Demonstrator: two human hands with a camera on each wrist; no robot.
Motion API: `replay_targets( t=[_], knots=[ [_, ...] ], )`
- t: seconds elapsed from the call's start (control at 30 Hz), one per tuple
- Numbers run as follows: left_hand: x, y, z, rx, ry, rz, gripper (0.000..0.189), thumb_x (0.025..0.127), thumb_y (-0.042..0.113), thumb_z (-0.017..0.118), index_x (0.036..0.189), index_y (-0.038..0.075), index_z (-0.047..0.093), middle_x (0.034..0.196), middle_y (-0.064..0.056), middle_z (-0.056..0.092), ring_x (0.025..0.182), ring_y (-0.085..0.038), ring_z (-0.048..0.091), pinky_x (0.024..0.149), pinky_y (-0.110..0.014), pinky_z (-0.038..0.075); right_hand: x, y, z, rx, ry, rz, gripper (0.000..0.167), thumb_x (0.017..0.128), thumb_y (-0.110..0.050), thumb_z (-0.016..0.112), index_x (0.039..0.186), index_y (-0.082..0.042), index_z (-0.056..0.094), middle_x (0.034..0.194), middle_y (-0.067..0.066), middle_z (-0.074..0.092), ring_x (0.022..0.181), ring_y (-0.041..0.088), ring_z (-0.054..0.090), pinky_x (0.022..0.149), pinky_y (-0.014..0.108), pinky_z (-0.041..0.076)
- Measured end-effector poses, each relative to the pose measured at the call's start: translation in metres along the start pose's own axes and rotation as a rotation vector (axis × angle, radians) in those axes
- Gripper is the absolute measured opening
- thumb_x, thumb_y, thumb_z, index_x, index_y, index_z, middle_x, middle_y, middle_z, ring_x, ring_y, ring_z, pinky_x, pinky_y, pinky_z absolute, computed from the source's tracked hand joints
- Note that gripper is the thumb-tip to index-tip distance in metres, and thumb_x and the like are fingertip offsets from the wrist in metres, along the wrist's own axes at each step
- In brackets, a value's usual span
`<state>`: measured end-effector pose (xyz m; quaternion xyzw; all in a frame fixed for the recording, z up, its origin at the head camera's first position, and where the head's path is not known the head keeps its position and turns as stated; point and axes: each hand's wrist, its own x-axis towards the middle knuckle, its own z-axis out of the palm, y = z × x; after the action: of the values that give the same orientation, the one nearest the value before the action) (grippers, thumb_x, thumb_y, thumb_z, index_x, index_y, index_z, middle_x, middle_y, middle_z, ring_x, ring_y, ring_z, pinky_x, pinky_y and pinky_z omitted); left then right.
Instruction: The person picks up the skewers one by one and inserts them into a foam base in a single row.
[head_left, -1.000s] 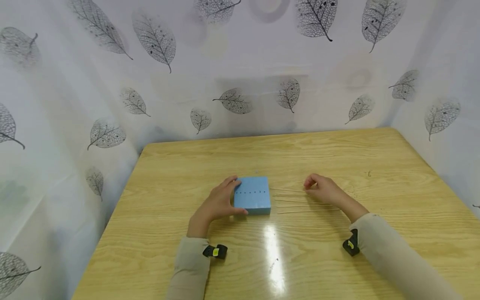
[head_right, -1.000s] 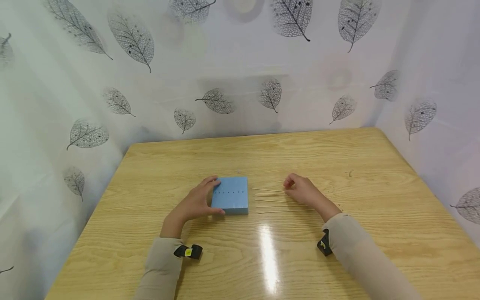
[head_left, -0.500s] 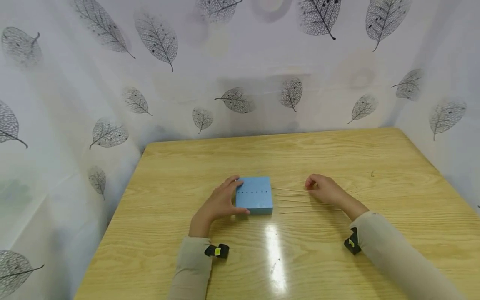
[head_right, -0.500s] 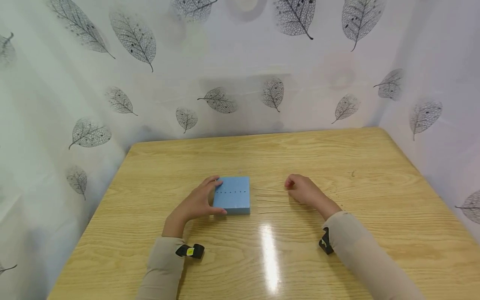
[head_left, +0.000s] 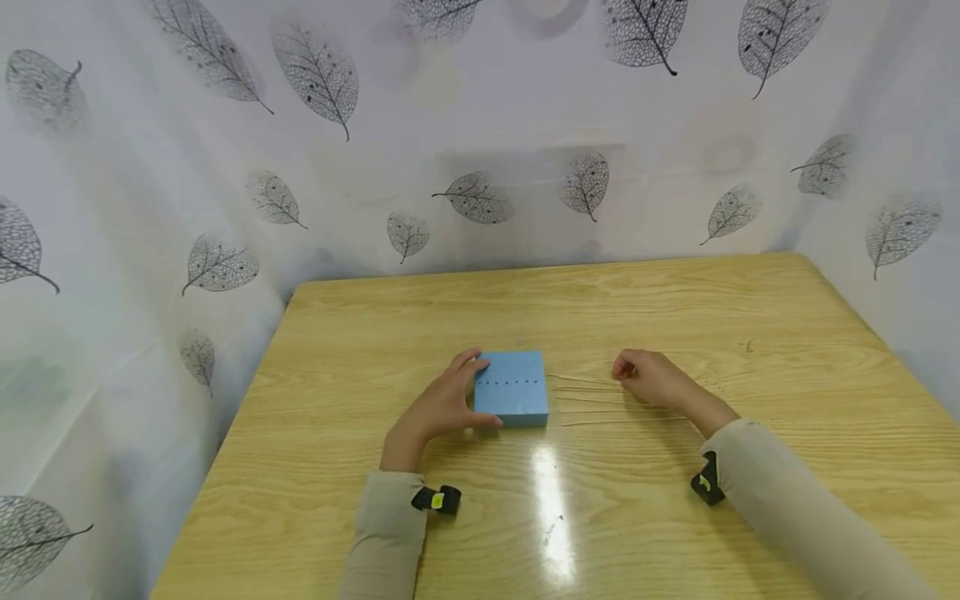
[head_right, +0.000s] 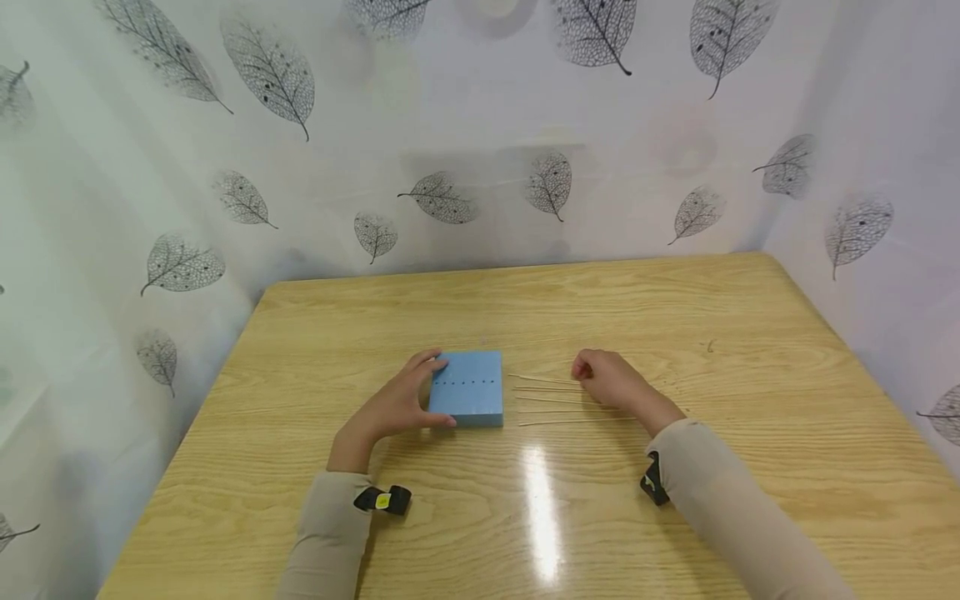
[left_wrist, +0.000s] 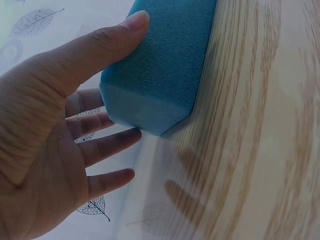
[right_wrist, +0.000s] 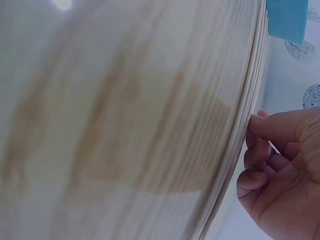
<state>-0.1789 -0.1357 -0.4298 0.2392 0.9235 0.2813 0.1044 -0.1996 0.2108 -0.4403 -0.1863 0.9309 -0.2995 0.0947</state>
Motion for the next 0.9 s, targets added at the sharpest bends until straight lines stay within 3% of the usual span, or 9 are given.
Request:
replay_targets(
  t=[0.47,0.67,0.9],
  knots=[
    [-0.002,0.0,0.003,-0.037,-0.011,0.001,0.098,0.07,0.041,0.082,0.146,0.004,0.033,0.155,-0.012,0.02,0.14,-0.028,0.025,0.109,-0.043,0.032,-0.002,0.0,-0.004,-0.034,-0.032,-0.017,0.013,0.086,0.006,0.053,0.091,0.001,0.064,0.087,0.009,0.064,0.08,0.022,0.058,0.071,0.039,0.049],
    [-0.001,0.0,0.003,-0.021,-0.004,-0.003,0.098,0.07,0.041,0.083,0.146,0.005,0.034,0.155,-0.011,0.021,0.14,-0.027,0.025,0.109,-0.043,0.032,-0.005,-0.016,-0.023,-0.053,0.041,-0.032,0.015,0.091,0.003,0.053,0.099,0.006,0.066,0.092,0.014,0.063,0.082,0.025,0.057,0.071,0.041,0.049],
    [-0.001,0.001,0.001,-0.001,-0.003,-0.007,0.097,0.07,0.042,0.082,0.146,0.006,0.034,0.155,-0.011,0.022,0.139,-0.028,0.027,0.108,-0.044,0.033,-0.009,-0.048,-0.051,-0.035,0.184,-0.114,0.013,0.092,0.002,0.055,0.1,0.006,0.065,0.092,0.014,0.061,0.071,0.017,0.05,0.06,0.03,0.042]
  ],
)
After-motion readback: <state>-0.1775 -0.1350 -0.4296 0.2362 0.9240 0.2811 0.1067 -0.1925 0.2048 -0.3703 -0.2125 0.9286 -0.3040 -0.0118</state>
